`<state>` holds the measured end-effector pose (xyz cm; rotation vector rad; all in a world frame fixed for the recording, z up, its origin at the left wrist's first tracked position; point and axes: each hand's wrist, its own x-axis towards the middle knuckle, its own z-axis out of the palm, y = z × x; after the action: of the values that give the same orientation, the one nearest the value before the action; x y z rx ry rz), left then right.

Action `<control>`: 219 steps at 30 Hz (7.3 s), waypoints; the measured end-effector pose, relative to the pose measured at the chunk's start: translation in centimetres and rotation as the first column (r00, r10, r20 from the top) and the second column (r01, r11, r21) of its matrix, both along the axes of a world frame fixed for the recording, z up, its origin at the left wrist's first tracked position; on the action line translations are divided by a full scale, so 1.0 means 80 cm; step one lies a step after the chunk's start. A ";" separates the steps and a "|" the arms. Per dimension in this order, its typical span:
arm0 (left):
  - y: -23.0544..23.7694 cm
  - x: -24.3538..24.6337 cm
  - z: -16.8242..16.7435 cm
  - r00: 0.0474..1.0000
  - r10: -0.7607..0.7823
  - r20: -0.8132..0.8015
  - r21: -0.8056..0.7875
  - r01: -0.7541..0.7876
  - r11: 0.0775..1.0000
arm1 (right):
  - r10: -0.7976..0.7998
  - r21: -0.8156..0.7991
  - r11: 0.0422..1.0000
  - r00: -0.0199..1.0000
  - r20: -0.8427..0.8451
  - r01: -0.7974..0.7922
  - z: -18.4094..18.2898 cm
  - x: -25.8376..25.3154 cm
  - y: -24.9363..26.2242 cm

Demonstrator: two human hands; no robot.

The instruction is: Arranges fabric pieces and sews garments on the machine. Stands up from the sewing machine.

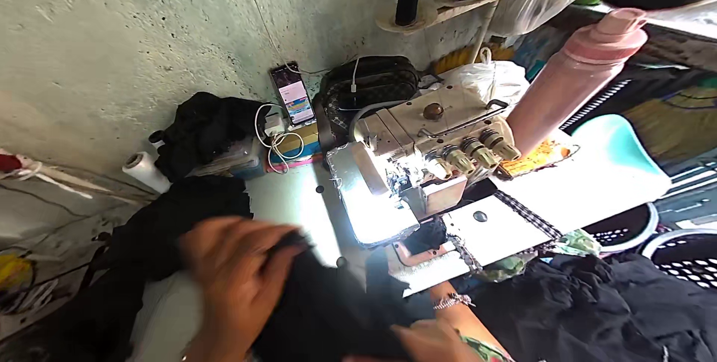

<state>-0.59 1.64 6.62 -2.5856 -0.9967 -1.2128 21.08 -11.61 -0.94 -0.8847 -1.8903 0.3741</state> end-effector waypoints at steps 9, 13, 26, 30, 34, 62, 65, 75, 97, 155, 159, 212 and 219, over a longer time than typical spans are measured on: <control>0.053 0.153 -0.133 0.925 -0.380 0.009 -0.603 0.308 0.735 | -0.368 -0.432 0.848 0.928 -0.062 0.307 -0.181 0.125 -0.005; 0.057 0.152 -0.132 0.922 -0.380 0.072 -0.627 0.338 0.701 | -0.473 -0.292 0.859 0.870 -0.140 0.421 -0.121 0.141 0.049; 0.051 0.153 -0.140 0.948 -0.313 0.058 -0.591 0.285 0.755 | -0.487 -0.610 0.754 0.831 -0.269 0.243 -0.065 0.110 0.117; 0.047 0.148 -0.130 0.967 -0.252 0.024 -0.650 0.207 0.732 | -0.474 -0.492 0.833 0.786 -0.396 0.254 -0.073 0.107 0.119; 0.051 0.146 -0.125 0.972 -0.218 0.082 -0.671 0.216 0.710 | -0.479 -0.412 0.851 0.805 -0.350 0.327 -0.073 0.111 0.118; 0.027 0.168 -0.150 0.986 0.138 0.094 -0.413 -0.087 0.906 | -0.551 -0.335 0.828 0.761 -0.342 0.449 -0.091 0.088 0.120; 0.022 0.177 -0.156 0.969 0.239 0.060 -0.327 -0.207 0.922 | -0.571 -0.289 0.819 0.761 -0.308 0.497 -0.096 0.088 0.121; 0.024 0.180 -0.145 0.956 0.276 -0.096 -0.486 -0.287 0.826 | -0.463 -0.327 0.878 0.797 -0.389 0.350 -0.096 0.090 0.124; 0.022 0.161 -0.154 0.995 0.021 0.093 -0.455 0.024 0.890 | -0.426 -0.211 0.894 0.894 -0.136 0.394 -0.078 0.101 0.125; 0.036 0.146 -0.145 0.975 -0.161 0.150 -0.545 0.218 0.810 | -0.404 -0.272 0.904 0.868 -0.289 0.330 -0.067 0.107 0.117; 0.036 0.150 -0.145 0.975 -0.124 0.184 -0.539 0.206 0.817 | -0.440 -0.392 0.860 0.864 -0.243 0.328 -0.064 0.105 0.116; 0.052 0.168 -0.153 0.972 0.178 -0.155 -0.612 -0.236 0.755 | -0.556 -0.400 0.809 0.780 -0.286 0.431 -0.093 0.095 0.140; 0.057 0.172 -0.142 0.956 0.175 -0.237 -0.597 -0.286 0.749 | -0.589 -0.421 0.791 0.741 -0.322 0.445 -0.092 0.090 0.145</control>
<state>13.18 6.17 -4.77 -2.8136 -1.8825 -0.6465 28.29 -0.01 -8.30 -1.3792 -1.1050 0.4860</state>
